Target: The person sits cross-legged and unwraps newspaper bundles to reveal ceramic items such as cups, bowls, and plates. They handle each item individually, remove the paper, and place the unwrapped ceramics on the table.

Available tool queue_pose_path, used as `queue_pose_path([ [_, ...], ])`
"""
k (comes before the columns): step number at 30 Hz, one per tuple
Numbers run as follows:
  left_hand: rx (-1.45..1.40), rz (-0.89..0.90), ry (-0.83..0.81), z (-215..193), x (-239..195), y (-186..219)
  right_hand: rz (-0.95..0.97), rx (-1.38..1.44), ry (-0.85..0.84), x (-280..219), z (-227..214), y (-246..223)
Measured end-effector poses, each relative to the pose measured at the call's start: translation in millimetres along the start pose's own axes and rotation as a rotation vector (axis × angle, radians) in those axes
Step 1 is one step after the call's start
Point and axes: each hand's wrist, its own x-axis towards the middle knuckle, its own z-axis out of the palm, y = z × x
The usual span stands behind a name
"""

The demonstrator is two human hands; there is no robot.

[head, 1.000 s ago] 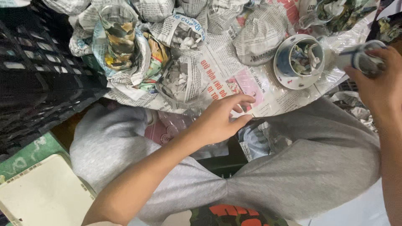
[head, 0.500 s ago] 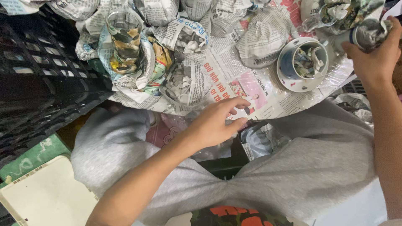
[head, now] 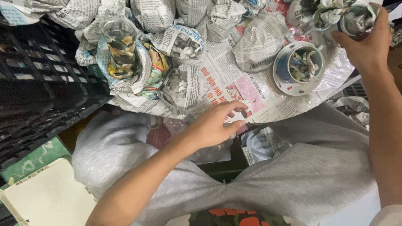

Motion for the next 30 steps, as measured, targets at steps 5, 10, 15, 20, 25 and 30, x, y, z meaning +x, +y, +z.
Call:
queue_pose_path([
  [5,-0.016,-0.003,-0.001,-0.6,5.9,-1.3,0.024,-0.074,-0.02,2.2,-0.5,-20.0],
  [10,-0.001,0.031,-0.002,3.4,13.7,2.1,-0.032,-0.038,-0.013,10.8,-3.4,-34.2],
  [15,0.004,0.029,-0.01,7.8,22.3,0.9,0.098,-0.026,-0.043,22.9,4.0,-41.7],
  [20,0.008,0.056,-0.01,9.6,27.0,2.0,0.038,0.041,-0.02,32.8,4.6,-56.3],
  [25,0.016,0.027,-0.038,9.3,29.0,-0.3,-0.061,-0.12,0.04,20.4,3.2,-52.7],
  [30,0.038,0.015,-0.007,4.7,24.1,-1.6,0.089,-0.126,0.077,14.6,-3.7,-14.0],
])
